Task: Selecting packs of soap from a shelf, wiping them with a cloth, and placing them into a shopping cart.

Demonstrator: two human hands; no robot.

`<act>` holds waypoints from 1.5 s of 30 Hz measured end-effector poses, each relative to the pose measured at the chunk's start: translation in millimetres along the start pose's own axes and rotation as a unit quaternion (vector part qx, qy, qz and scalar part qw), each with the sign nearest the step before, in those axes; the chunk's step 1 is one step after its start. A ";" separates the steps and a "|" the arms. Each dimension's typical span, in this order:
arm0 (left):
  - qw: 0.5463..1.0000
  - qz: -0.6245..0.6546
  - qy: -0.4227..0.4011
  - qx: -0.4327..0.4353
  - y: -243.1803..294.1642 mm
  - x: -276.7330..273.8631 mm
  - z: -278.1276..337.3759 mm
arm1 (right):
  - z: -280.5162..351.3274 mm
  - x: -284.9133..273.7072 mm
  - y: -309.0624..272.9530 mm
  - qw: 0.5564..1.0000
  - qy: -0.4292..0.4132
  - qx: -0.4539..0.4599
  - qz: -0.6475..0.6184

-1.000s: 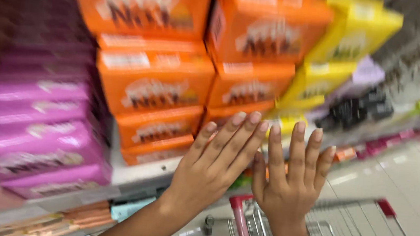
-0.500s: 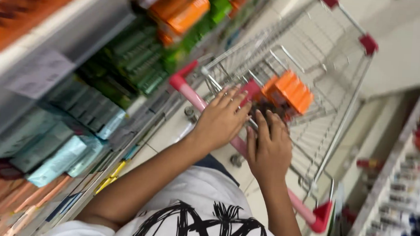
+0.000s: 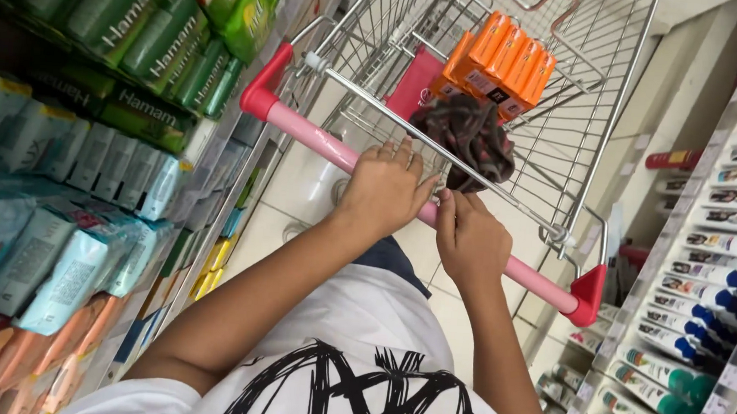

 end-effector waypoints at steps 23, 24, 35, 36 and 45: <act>0.984 0.149 -0.065 -0.078 -15.0 15.5 -113.5 | -84.7 28.4 62.3 0.994 -0.006 -0.104 -0.024; 0.971 0.165 -0.101 -0.139 -22.1 19.2 -120.4 | -95.2 37.7 57.5 0.987 0.011 -0.156 0.032; 0.933 0.196 -0.249 -0.173 -54.3 52.3 -113.1 | -125.7 57.7 83.7 0.982 -0.099 -0.067 -0.144; 0.935 0.255 -0.213 -0.123 -48.3 49.2 -115.4 | -130.3 36.4 82.8 0.979 -0.098 -0.044 -0.175; 0.772 0.617 -0.111 -0.102 -26.6 6.8 -150.6 | -128.4 -21.3 91.6 0.921 0.018 0.059 -0.385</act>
Point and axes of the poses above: each hand's wrist, its own z-axis away from the middle knuckle, its own x-axis out of the palm, y = z × x, the point moved 6 cm from there along -z, towards the middle knuckle, and after that the axes turned 14 degrees about z, right-handed, at the moved point
